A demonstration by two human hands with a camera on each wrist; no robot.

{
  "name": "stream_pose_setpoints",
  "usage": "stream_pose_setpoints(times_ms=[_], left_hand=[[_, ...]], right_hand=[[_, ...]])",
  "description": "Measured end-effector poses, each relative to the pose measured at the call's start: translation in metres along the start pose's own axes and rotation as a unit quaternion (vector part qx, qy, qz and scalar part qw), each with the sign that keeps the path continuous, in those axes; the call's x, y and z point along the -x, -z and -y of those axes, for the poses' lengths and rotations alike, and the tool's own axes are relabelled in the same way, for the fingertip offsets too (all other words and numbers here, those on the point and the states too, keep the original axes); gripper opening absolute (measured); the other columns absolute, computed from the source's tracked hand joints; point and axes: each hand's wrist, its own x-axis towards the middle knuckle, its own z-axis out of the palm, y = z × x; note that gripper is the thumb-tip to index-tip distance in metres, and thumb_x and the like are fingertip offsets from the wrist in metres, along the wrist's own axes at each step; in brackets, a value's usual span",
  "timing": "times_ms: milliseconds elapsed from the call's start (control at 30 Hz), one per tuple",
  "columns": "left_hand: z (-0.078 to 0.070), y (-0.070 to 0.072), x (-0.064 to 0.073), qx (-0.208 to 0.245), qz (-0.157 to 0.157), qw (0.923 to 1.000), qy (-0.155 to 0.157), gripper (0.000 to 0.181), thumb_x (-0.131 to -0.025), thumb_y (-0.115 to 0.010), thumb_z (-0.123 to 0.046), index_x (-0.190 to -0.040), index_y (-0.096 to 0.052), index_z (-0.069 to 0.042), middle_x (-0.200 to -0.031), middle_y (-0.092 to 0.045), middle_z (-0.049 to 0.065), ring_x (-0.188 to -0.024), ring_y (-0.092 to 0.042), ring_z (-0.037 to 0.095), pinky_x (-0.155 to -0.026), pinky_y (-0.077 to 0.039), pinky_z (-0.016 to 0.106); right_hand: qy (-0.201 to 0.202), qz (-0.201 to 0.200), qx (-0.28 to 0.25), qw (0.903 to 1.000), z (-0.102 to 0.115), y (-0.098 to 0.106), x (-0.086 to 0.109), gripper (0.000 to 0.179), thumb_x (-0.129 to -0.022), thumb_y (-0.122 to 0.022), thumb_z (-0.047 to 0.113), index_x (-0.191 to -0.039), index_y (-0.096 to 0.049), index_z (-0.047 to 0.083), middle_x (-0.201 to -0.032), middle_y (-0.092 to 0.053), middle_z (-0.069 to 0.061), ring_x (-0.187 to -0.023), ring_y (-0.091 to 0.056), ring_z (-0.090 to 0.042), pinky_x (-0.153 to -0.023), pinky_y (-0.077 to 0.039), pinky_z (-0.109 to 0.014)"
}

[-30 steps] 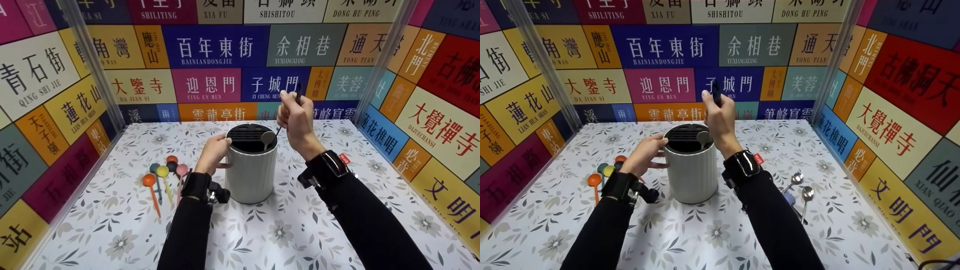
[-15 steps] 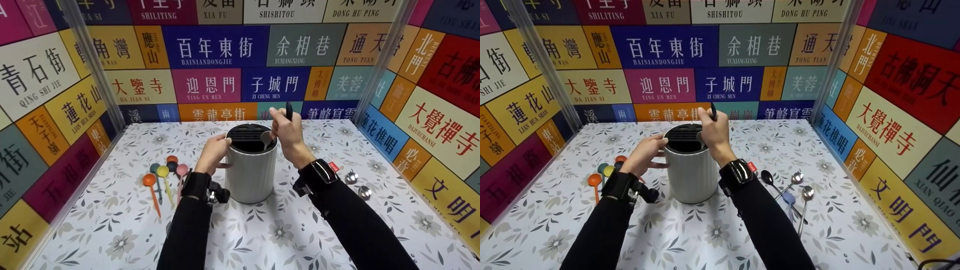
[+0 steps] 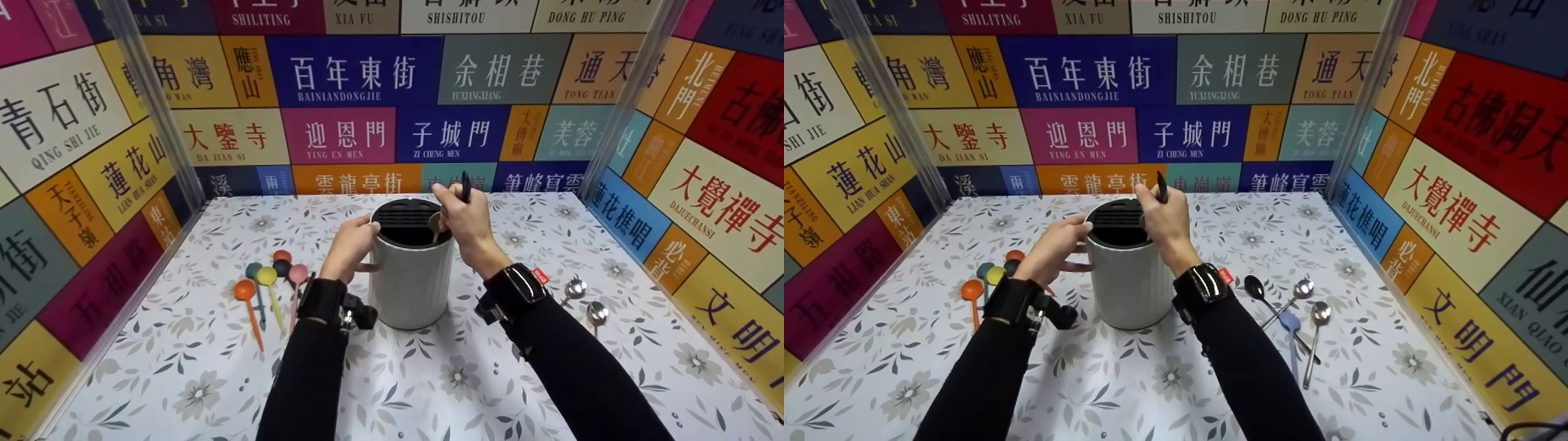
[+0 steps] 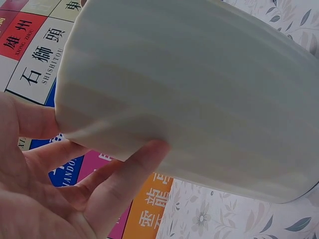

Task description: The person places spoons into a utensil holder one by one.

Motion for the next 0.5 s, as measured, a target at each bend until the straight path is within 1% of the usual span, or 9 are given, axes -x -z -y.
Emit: stream_pose_setpoints(times_ms=[100, 167, 233, 300, 333, 400, 500], left_hand=[[0.000, 0.001, 0.000, 0.001, 0.001, 1.0000, 0.001, 0.045, -0.105, -0.049, -0.016, -0.148, -0.061, -0.014, -0.131, -0.060, 0.014, -0.102, -0.055, 0.025, -0.081, -0.063, 0.053], [0.000, 0.001, 0.000, 0.003, 0.003, 1.0000, 0.004, 0.045, -0.106, -0.049, -0.017, -0.149, -0.060, -0.014, -0.137, -0.059, 0.013, -0.111, -0.055, 0.026, -0.082, -0.063, 0.054], [0.000, 0.001, -0.001, 0.007, 0.007, 0.9999, 0.008, 0.046, -0.106, -0.050, -0.018, -0.150, -0.059, -0.014, -0.141, -0.057, 0.013, -0.118, -0.052, 0.027, -0.083, -0.063, 0.054], [0.001, 0.001, -0.001, 0.009, 0.009, 0.9998, 0.012, 0.046, -0.106, -0.050, -0.018, -0.151, -0.058, -0.015, -0.142, -0.056, 0.013, -0.121, -0.051, 0.028, -0.084, -0.062, 0.054], [0.001, 0.000, -0.001, 0.010, 0.010, 0.9998, 0.013, 0.046, -0.106, -0.050, -0.018, -0.151, -0.058, -0.015, -0.142, -0.056, 0.013, -0.121, -0.051, 0.028, -0.084, -0.063, 0.054], [0.001, 0.000, -0.002, 0.009, 0.008, 0.9998, 0.012, 0.047, -0.106, -0.050, -0.018, -0.151, -0.058, -0.015, -0.140, -0.057, 0.013, -0.120, -0.052, 0.027, -0.084, -0.063, 0.053], [0.001, -0.001, -0.002, 0.005, 0.006, 0.9999, 0.009, 0.047, -0.105, -0.050, -0.017, -0.152, -0.058, -0.015, -0.141, -0.057, 0.012, -0.122, -0.052, 0.027, -0.084, -0.063, 0.053]], right_hand=[[0.012, -0.005, 0.022, 0.9997, -0.002, 0.003, -0.001, 0.039, -0.099, -0.067, 0.008, -0.064, -0.051, 0.014, -0.051, -0.044, 0.003, -0.045, -0.044, -0.011, -0.046, -0.049, -0.024], [0.018, -0.012, 0.027, 0.9994, -0.004, 0.005, 0.000, 0.031, -0.098, -0.069, 0.006, -0.070, -0.056, 0.011, -0.054, -0.047, 0.001, -0.046, -0.046, -0.011, -0.048, -0.052, -0.025], [0.020, -0.020, 0.031, 0.9991, -0.006, 0.007, 0.000, 0.021, -0.096, -0.070, 0.004, -0.078, -0.060, 0.008, -0.059, -0.051, 0.000, -0.048, -0.050, -0.012, -0.050, -0.055, -0.026], [0.024, -0.026, 0.039, 0.9986, -0.008, 0.009, 0.001, 0.012, -0.094, -0.072, 0.002, -0.088, -0.062, 0.005, -0.063, -0.054, -0.001, -0.049, -0.054, -0.013, -0.051, -0.057, -0.026], [0.025, -0.028, 0.044, 0.9983, -0.009, 0.010, 0.001, 0.010, -0.093, -0.072, 0.001, -0.093, -0.062, 0.003, -0.065, -0.055, -0.002, -0.050, -0.056, -0.013, -0.052, -0.058, -0.027], [0.030, -0.027, 0.057, 0.9975, -0.009, 0.011, 0.001, 0.016, -0.092, -0.073, 0.001, -0.104, -0.061, 0.001, -0.069, -0.058, -0.003, -0.052, -0.059, -0.014, -0.054, -0.058, -0.027], [0.047, -0.022, 0.078, 0.9956, -0.009, 0.012, 0.002, 0.028, -0.091, -0.073, 0.002, -0.115, -0.059, 0.001, -0.070, -0.061, -0.004, -0.054, -0.061, -0.015, -0.057, -0.058, -0.027]])
